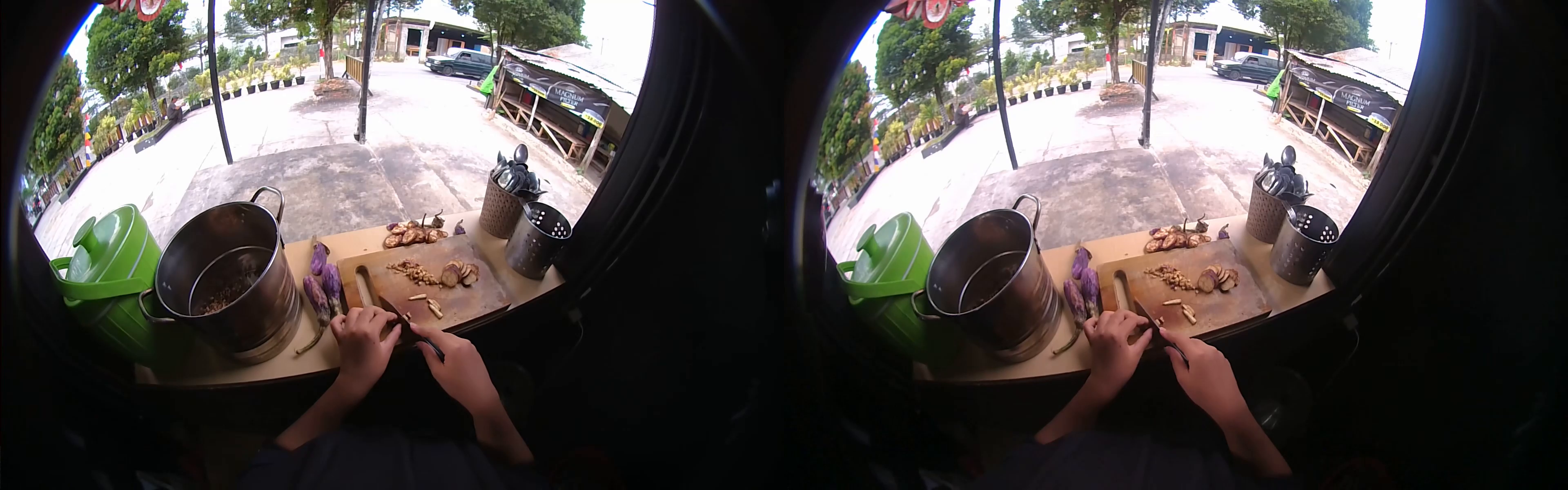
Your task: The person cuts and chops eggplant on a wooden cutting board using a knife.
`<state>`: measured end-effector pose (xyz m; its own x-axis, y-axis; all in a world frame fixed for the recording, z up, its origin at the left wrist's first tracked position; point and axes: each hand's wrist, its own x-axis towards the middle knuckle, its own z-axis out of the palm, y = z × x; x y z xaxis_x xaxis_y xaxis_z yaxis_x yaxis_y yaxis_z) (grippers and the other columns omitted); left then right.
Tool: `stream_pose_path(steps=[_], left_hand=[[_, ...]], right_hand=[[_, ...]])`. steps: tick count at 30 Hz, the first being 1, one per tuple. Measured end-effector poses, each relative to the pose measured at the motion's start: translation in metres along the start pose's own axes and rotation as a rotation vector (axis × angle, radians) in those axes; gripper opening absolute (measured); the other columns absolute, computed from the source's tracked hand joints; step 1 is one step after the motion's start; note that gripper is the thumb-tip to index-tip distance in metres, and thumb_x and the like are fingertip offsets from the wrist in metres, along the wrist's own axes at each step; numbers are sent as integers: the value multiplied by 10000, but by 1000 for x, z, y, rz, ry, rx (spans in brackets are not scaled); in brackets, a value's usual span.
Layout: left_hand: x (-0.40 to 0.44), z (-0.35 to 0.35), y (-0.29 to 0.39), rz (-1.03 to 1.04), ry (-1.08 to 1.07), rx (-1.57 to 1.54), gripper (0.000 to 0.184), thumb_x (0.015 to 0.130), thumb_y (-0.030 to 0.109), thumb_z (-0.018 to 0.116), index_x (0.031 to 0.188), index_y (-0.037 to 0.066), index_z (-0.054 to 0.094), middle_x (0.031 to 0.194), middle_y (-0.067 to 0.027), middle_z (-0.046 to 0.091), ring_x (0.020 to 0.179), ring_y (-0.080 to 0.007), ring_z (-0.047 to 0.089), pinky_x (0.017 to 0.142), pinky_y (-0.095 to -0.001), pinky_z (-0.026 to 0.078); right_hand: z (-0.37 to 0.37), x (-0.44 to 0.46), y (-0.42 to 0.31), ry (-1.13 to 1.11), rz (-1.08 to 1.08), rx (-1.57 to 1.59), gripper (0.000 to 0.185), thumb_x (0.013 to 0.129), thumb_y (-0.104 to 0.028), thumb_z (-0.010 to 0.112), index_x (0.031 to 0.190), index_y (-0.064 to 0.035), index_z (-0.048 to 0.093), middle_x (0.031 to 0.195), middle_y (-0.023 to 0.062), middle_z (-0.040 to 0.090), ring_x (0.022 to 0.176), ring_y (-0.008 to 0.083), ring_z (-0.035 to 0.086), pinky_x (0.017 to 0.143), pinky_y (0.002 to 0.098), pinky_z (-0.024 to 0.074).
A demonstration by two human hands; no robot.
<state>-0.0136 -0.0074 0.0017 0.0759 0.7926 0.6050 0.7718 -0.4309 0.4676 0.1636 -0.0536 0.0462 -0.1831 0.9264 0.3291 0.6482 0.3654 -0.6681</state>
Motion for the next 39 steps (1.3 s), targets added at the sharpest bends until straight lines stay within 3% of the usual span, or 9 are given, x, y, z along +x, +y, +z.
stream_pose_path(steps=[6, 10, 12, 16, 18, 21, 25, 27, 39], left_hand=[[-2, -1, 0, -3, 17, 34, 216, 799, 239, 817, 980, 159, 730, 956, 29, 640, 1012, -196, 582, 967, -431, 338], [-2, -1, 0, 3, 27, 44, 217, 791, 233, 822, 973, 159, 730, 954, 31, 640, 1011, -198, 582, 968, -432, 338], [-2, -2, 0, -7, 23, 28, 209, 788, 229, 822, 963, 162, 730, 954, 30, 642, 1009, -199, 584, 967, -432, 340], [-1, -2, -1, -2, 16, 16, 199, 790, 226, 819, 956, 165, 729, 951, 28, 643, 1005, -200, 586, 965, -432, 343], [0, -4, 0, -12, -10, -4, 185, 801, 226, 812, 954, 165, 730, 951, 26, 642, 1001, -202, 587, 966, -435, 345], [-1, -2, 1, -24, 3, 5, 181, 803, 227, 812, 953, 165, 732, 951, 26, 640, 1007, -202, 585, 968, -435, 344], [-3, -4, 2, -20, 22, 16, 182, 800, 225, 815, 952, 166, 734, 959, 26, 642, 1014, -201, 583, 970, -434, 342], [-4, -5, 2, -23, 30, 30, 190, 796, 225, 819, 956, 166, 735, 967, 26, 645, 1020, -199, 581, 972, -432, 339], [0, -6, -2, 6, 20, -11, 143, 784, 207, 810, 905, 169, 743, 934, 36, 666, 999, -197, 590, 971, -423, 337]], right_hand=[[-7, -7, -8, 23, 18, 42, 311, 950, -111, 677, 1258, -63, 678, 1159, 182, 712, 1064, 376, 682, 888, 396, 559], [-11, -16, -10, -9, 61, 19, 307, 953, -112, 675, 1256, -65, 678, 1154, 187, 713, 1064, 379, 682, 887, 399, 559], [-8, -18, -5, 9, 9, 30, 308, 979, -169, 642, 1283, -118, 661, 1049, 196, 716, 944, 400, 686, 789, 460, 551], [-3, -10, -5, 5, 12, 31, 300, 982, -167, 638, 1278, -120, 661, 1047, 204, 711, 949, 408, 681, 788, 467, 548], [-4, -2, -12, -59, 119, 10, 302, 961, -112, 665, 1262, -87, 680, 1122, 210, 708, 1028, 398, 681, 855, 409, 553], [3, 5, -1, -2, 13, 60, 296, 983, -157, 635, 1275, -114, 659, 1028, 217, 708, 956, 423, 674, 793, 477, 546], [2, 1, -2, 32, -30, 75, 295, 983, -158, 636, 1272, -107, 660, 1034, 221, 709, 963, 421, 676, 801, 471, 550], [-6, -4, -10, 4, 42, 54, 313, 960, -115, 668, 1271, -77, 669, 1130, 199, 711, 1032, 396, 682, 848, 406, 559], [-2, -11, -14, -28, 64, -17, 295, 965, -114, 656, 1258, -82, 671, 1101, 190, 715, 1010, 400, 677, 840, 429, 552]])
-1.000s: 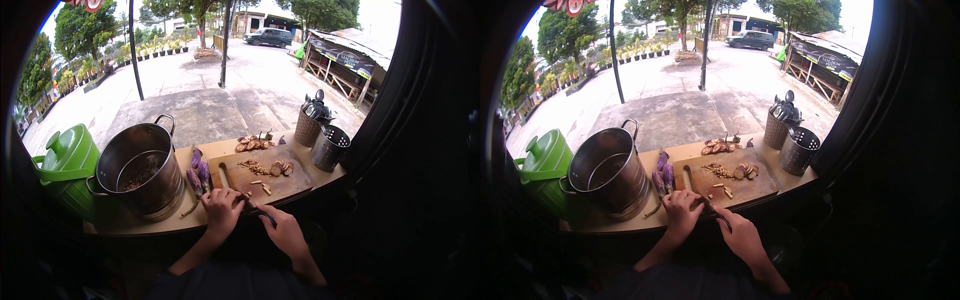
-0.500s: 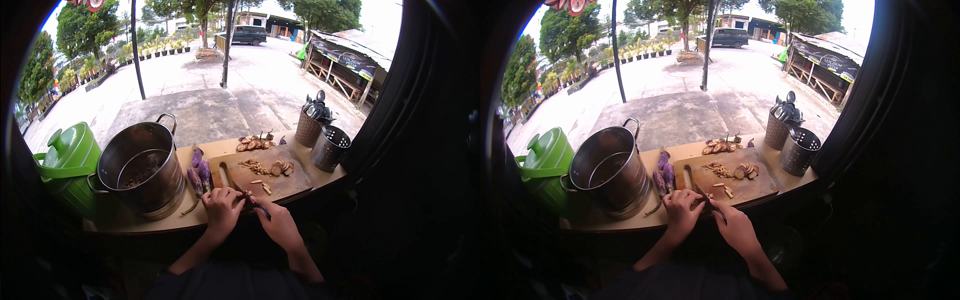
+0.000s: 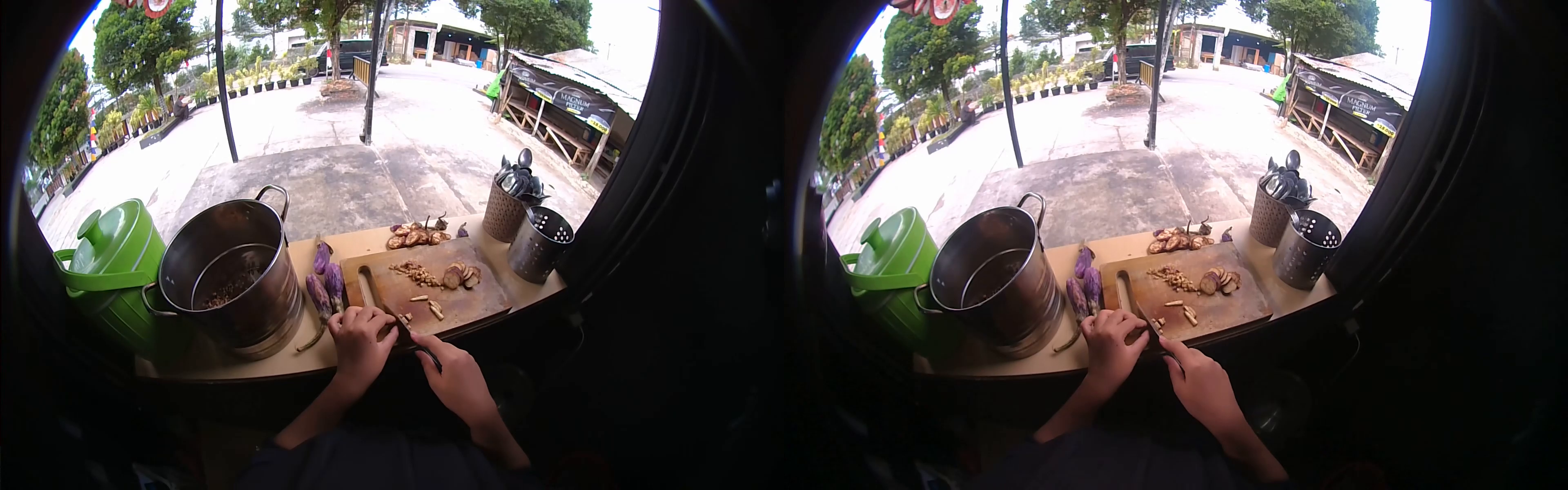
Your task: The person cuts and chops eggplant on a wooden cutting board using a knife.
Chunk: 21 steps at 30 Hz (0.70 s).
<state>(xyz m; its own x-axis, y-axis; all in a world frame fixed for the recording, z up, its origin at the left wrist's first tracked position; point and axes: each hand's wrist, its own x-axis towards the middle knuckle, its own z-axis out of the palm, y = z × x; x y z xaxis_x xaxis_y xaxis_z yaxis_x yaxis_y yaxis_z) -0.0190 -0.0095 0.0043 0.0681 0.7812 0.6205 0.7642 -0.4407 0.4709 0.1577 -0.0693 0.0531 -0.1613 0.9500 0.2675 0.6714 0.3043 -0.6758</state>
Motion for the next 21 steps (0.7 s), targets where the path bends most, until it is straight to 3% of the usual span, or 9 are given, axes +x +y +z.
stream_pose_path(steps=[9, 21], left_hand=[[-1, 1, 1, -5, -1, 6, 138, 794, 217, 808, 904, 170, 741, 926, 35, 654, 990, -199, 587, 962, -423, 339], [-2, 1, -4, -14, 8, 16, 174, 767, 212, 818, 917, 173, 739, 925, 26, 649, 993, -203, 590, 964, -435, 342]], right_hand=[[2, 19, 7, -19, 25, 151, 312, 972, -107, 656, 1280, -55, 656, 1110, 206, 718, 1046, 389, 692, 855, 395, 553], [-5, 1, 1, -34, 17, 115, 301, 961, -99, 669, 1258, -51, 663, 1126, 202, 714, 1065, 386, 683, 867, 388, 556]])
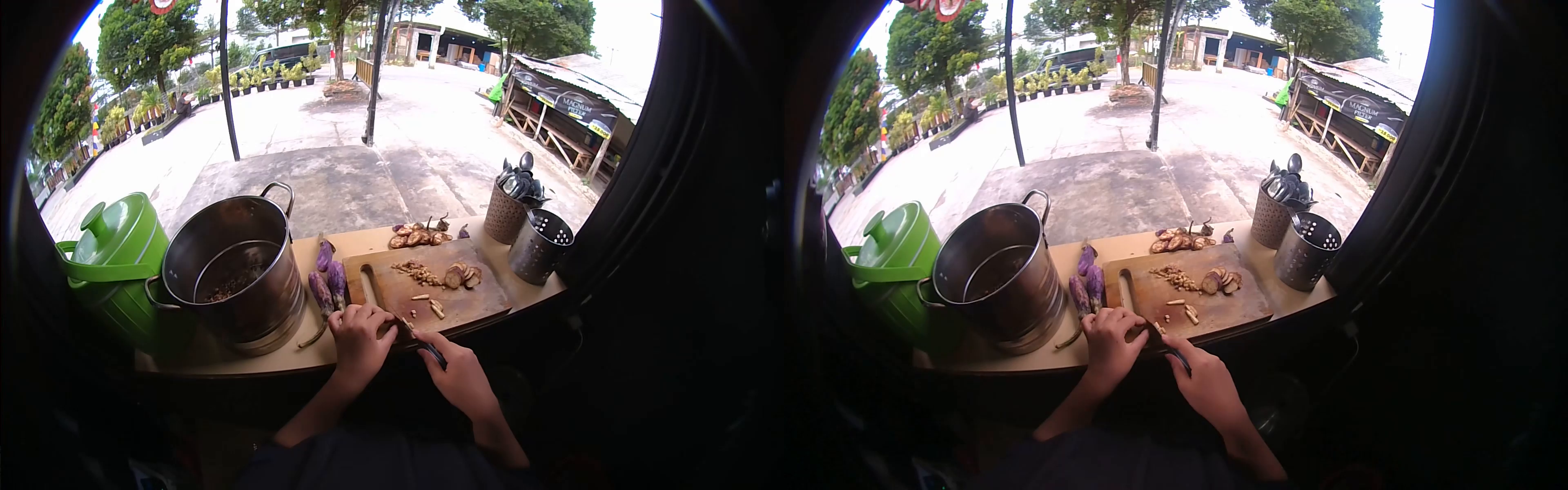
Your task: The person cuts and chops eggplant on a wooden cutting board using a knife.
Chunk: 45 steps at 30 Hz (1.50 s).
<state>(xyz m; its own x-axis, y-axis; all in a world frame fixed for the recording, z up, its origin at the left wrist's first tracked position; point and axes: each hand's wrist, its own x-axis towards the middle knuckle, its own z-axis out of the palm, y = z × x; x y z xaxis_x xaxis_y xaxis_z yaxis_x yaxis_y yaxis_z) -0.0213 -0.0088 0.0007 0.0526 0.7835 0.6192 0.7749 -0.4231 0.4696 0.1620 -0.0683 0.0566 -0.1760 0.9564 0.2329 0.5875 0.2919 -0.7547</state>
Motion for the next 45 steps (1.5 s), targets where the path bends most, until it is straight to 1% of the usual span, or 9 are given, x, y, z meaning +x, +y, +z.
stream_pose_path(steps=[13, 15, 22, 24, 28, 31, 36, 42, 45], left_hand=[[2, -2, 2, 23, 0, -15, 132, 776, 215, 813, 878, 168, 743, 913, 27, 664, 970, -203, 594, 963, -434, 343], [2, -1, 3, 12, 0, -14, 129, 780, 214, 811, 879, 167, 742, 913, 26, 664, 970, -205, 594, 965, -433, 342], [6, 2, 6, 13, -2, 13, 131, 800, 203, 794, 913, 163, 743, 919, 16, 660, 969, -212, 597, 959, -432, 342], [9, 6, 6, 37, 7, 10, 111, 821, 193, 774, 923, 158, 747, 953, 11, 667, 994, -214, 597, 954, -431, 341], [13, 11, 7, 32, -17, -33, 142, 848, 167, 743, 989, 160, 740, 985, 6, 678, 1023, -216, 599, 950, -425, 341], [14, 3, 15, -10, 13, -42, 240, 841, 113, 718, 1069, 189, 724, 1112, 23, 671, 1102, -203, 573, 955, -435, 328], [14, 6, 10, 307, -97, 51, 413, 796, 33, 662, 1133, 262, 727, 1357, 40, 563, 1311, -205, 458, 1057, -499, 229], [23, 10, 3, 229, -144, 111, 410, 781, 44, 666, 1120, 265, 729, 1379, 36, 560, 1334, -210, 451, 1085, -532, 202], [27, 7, 8, 289, -142, 43, 392, 780, 50, 670, 1101, 264, 735, 1383, 32, 563, 1343, -218, 449, 1091, -542, 197]], right_hand=[[2, 16, 7, -64, 59, -14, 309, 971, -106, 664, 1276, -55, 648, 1083, 226, 716, 1021, 397, 693, 840, 396, 547], [8, 18, 16, 1, -61, 19, 298, 983, -153, 647, 1274, -89, 639, 941, 263, 691, 913, 441, 675, 754, 475, 529], [-1, 20, 15, -27, 76, 127, 359, 971, -201, 687, 1305, -100, 601, 849, 223, 693, 803, 395, 698, 717, 436, 529], [-1, 19, 19, 78, 85, 16, 411, 951, -190, 730, 1303, -72, 553, 832, 170, 717, 747, 270, 707, 697, 354, 522], [-2, 17, 29, 138, 61, -64, 404, 943, -226, 742, 1246, -78, 519, 819, 162, 716, 756, 302, 712, 687, 374, 525], [-2, 16, 28, 142, 100, -124, 388, 930, -244, 752, 1197, -80, 521, 821, 158, 715, 774, 325, 715, 690, 397, 529], [-2, 16, 28, 113, 58, -241, 390, 915, -279, 756, 1169, -90, 527, 823, 132, 713, 792, 350, 713, 671, 435, 528], [-11, 14, 26, 85, 44, -258, 377, 917, -289, 750, 1167, -107, 535, 834, 126, 721, 795, 366, 714, 660, 444, 529], [-13, 13, 29, 82, 53, -248, 377, 916, -288, 750, 1171, -111, 537, 843, 125, 724, 808, 364, 717, 667, 447, 535]])
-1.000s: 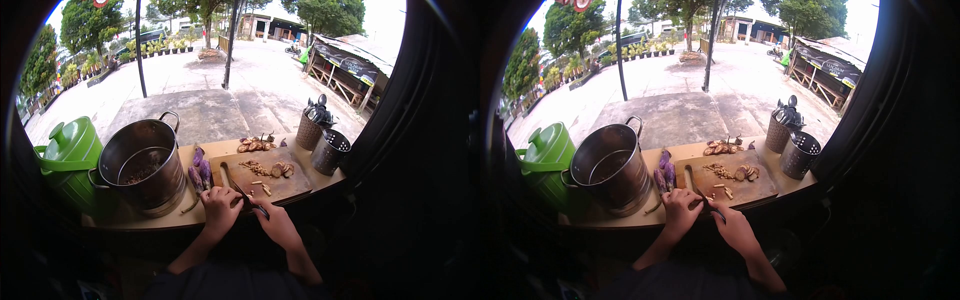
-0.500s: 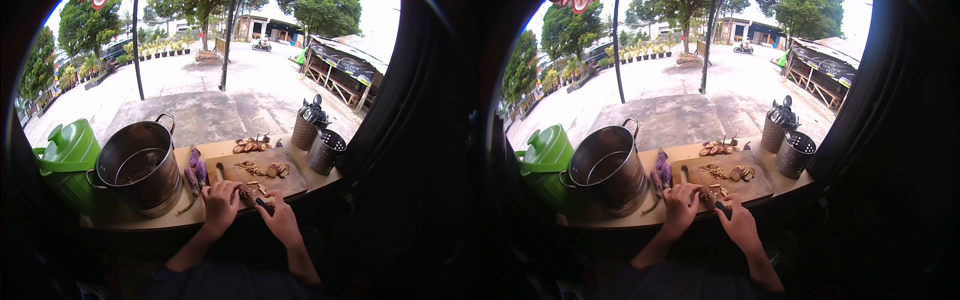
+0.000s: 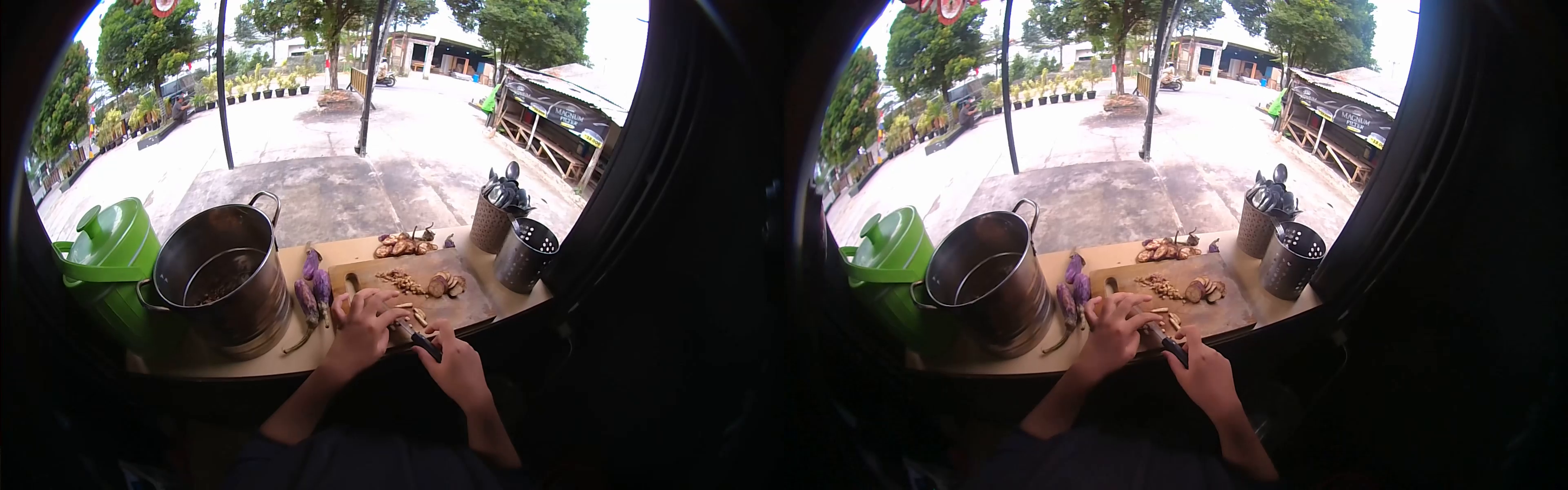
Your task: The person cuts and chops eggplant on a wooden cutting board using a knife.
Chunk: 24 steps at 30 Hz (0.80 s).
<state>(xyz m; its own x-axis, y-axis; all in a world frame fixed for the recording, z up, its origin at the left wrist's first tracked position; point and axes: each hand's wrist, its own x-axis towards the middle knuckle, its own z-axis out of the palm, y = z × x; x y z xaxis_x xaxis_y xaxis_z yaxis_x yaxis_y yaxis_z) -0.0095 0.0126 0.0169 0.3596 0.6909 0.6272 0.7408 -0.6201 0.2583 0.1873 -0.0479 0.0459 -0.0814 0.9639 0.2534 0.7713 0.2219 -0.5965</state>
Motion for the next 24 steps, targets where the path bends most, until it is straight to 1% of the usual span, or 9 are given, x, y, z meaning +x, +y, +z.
stream_pose_path(steps=[4, 6, 10, 13, 15, 16, 18, 21, 24], left_hand=[[-1, 1, 0, 99, -50, -86, 374, 782, 51, 668, 1084, 259, 739, 1388, 31, 568, 1348, -225, 447, 1097, -544, 193], [-1, 4, -4, 59, -35, 44, 350, 794, 57, 661, 1072, 254, 742, 1401, 28, 568, 1357, -227, 443, 1100, -537, 192], [9, -1, -12, 7, -10, 106, 327, 812, 65, 653, 1073, 242, 741, 1371, 18, 581, 1340, -227, 451, 1089, -533, 202], [26, -7, -11, -42, -5, 128, 269, 842, 89, 658, 1066, 212, 740, 1281, 8, 614, 1276, -215, 489, 1072, -521, 226], [40, -3, -13, -79, -90, 36, 200, 871, 128, 667, 1049, 186, 740, 1175, 2, 649, 1181, -211, 539, 1044, -495, 253], [48, -1, -15, -83, -91, 41, 200, 871, 128, 667, 1049, 186, 740, 1175, 2, 649, 1181, -211, 539, 1044, -495, 253], [63, 5, -18, -96, -362, 123, 138, 892, 216, 689, 1015, 172, 735, 1080, -9, 682, 1129, -222, 573, 1007, -474, 283], [79, 13, -17, -82, -478, 114, 144, 897, 287, 707, 973, 167, 724, 1024, -24, 698, 1106, -230, 598, 974, -468, 301], [83, 20, -24, -58, -505, 115, 188, 894, 336, 722, 962, 160, 712, 984, -35, 700, 1086, -232, 616, 960, -471, 311]], right_hand=[[-3, 1, 0, 6, -19, -2, 380, 914, -288, 752, 1176, -114, 539, 852, 122, 727, 815, 363, 719, 675, 448, 540], [-5, 4, -1, -13, -41, -12, 388, 911, -286, 755, 1186, -118, 539, 858, 118, 729, 816, 362, 719, 680, 445, 543], [-11, 5, 0, -53, -44, -7, 383, 909, -285, 757, 1184, -119, 549, 867, 118, 733, 817, 357, 720, 681, 436, 547], [-19, 3, 4, -98, -52, 24, 371, 905, -287, 762, 1169, -116, 566, 855, 118, 730, 806, 350, 721, 674, 430, 547], [-25, 1, 3, -96, -92, 45, 360, 900, -284, 767, 1159, -115, 582, 843, 117, 729, 785, 345, 721, 665, 423, 548], [-25, 1, 5, -99, -95, 49, 360, 900, -284, 767, 1159, -115, 582, 843, 117, 729, 785, 345, 721, 665, 423, 548], [-26, 0, 9, -96, -122, 46, 370, 896, -279, 769, 1176, -118, 586, 831, 114, 726, 770, 341, 720, 660, 419, 547], [-33, 0, 11, -179, -145, 27, 345, 926, -283, 727, 1195, -145, 561, 861, 112, 736, 790, 360, 722, 657, 443, 553], [-34, -3, 16, -207, -200, 66, 328, 924, -287, 730, 1183, -150, 582, 867, 111, 735, 806, 350, 723, 667, 431, 554]])
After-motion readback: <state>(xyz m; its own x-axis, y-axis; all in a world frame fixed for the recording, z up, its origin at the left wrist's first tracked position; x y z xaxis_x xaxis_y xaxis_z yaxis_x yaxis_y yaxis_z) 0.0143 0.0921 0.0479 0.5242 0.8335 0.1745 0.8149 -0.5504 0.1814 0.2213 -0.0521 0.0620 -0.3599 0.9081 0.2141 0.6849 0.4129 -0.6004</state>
